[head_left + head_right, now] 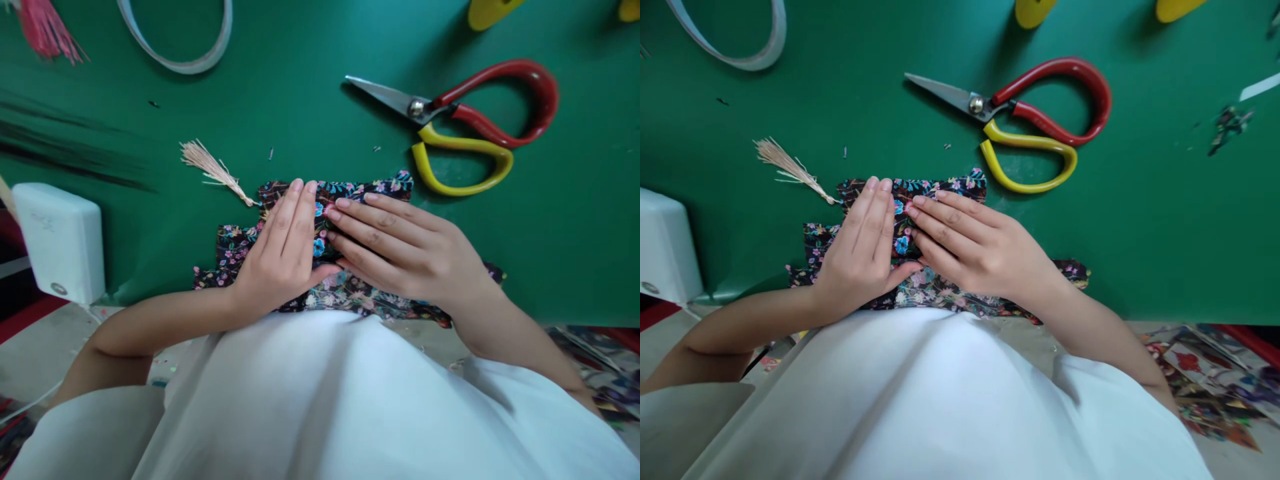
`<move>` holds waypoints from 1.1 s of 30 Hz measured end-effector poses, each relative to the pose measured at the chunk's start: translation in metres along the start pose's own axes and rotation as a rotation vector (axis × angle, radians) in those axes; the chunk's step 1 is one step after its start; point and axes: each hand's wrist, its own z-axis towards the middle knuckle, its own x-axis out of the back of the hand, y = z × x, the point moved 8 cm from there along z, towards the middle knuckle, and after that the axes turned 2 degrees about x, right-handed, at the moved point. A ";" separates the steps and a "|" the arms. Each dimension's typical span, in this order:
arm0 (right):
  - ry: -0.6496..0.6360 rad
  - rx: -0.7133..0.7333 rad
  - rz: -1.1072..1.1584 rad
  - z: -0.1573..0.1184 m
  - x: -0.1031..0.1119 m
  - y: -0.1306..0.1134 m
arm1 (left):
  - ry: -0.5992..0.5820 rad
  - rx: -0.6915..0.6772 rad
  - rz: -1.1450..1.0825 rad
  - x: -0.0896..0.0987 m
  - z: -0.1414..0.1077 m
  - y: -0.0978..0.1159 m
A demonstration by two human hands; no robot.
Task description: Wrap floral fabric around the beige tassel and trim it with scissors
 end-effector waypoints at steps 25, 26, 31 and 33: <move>0.122 -0.073 -0.278 -0.027 0.023 0.029 | -0.162 -0.056 0.064 0.001 0.009 0.001; 0.125 -0.079 -0.281 -0.027 0.022 0.030 | -0.172 -0.062 0.067 0.001 0.010 0.001; 0.121 -0.082 -0.271 -0.029 0.018 0.031 | -0.114 -0.099 0.124 0.006 0.015 0.002; 0.105 -0.095 -0.265 -0.030 0.016 0.032 | -0.060 -0.121 0.152 0.008 0.017 0.003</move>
